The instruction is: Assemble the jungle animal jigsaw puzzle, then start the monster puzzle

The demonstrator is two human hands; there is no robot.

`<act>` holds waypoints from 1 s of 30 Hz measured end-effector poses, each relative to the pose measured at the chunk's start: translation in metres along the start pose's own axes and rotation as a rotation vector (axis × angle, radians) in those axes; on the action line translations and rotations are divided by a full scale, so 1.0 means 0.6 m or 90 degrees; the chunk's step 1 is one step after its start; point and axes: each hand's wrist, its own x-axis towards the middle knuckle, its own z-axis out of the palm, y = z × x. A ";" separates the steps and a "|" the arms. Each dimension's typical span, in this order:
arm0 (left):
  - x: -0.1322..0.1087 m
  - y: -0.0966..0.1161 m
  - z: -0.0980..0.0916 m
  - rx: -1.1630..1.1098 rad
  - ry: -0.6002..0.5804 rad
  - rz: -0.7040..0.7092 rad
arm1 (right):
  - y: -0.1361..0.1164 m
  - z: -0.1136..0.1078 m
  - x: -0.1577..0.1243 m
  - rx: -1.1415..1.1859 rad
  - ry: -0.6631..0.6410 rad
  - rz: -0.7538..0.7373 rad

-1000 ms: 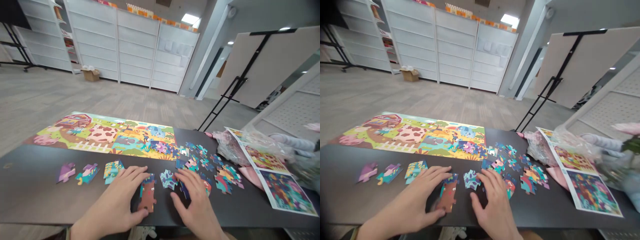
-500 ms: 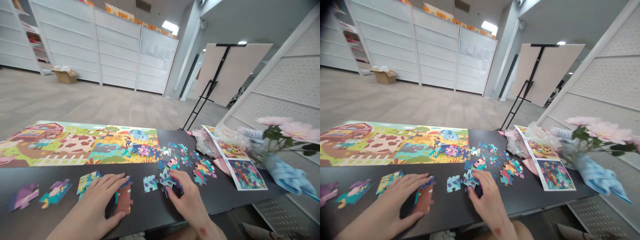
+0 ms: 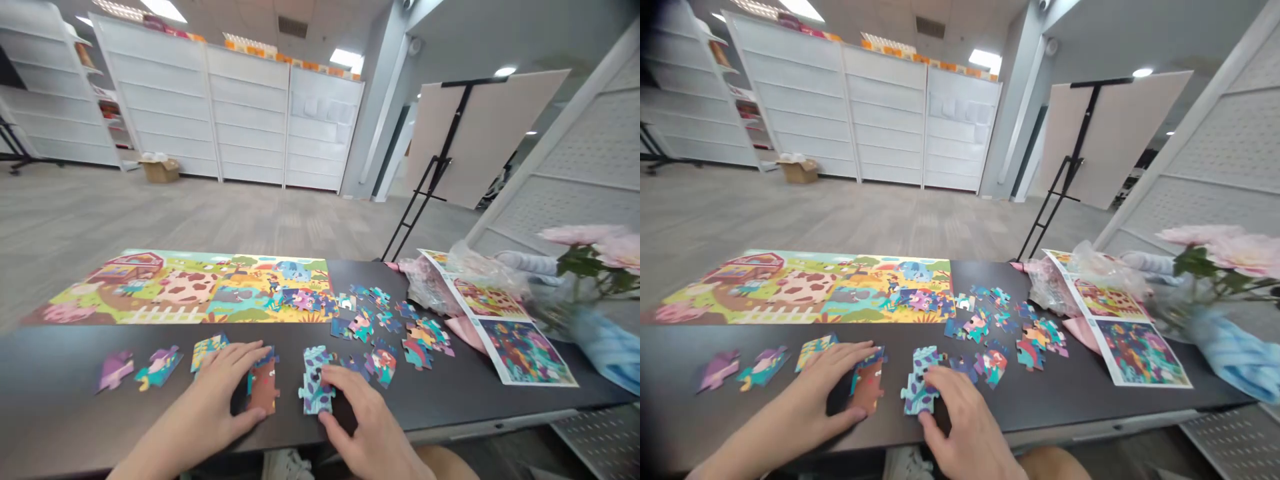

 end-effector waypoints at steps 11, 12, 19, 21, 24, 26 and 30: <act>-0.012 0.026 -0.019 -0.034 -0.055 -0.045 | -0.031 0.021 -0.002 -0.077 0.092 0.070; -0.013 0.025 -0.020 -0.032 -0.060 -0.043 | -0.039 0.029 -0.003 -0.087 0.095 0.089; -0.021 0.026 -0.026 -0.021 -0.084 -0.054 | -0.054 0.056 0.015 0.008 0.070 0.100; -0.023 0.028 -0.027 -0.024 -0.092 -0.062 | -0.049 0.049 0.026 0.053 0.034 0.063; -0.024 0.032 -0.031 -0.032 -0.097 -0.073 | -0.041 0.033 0.046 0.074 -0.032 0.027; -0.024 0.034 -0.034 -0.039 -0.099 -0.073 | -0.037 0.022 0.060 0.077 -0.075 0.027; -0.026 0.040 -0.039 -0.055 -0.106 -0.077 | -0.025 0.005 0.085 0.091 -0.161 0.045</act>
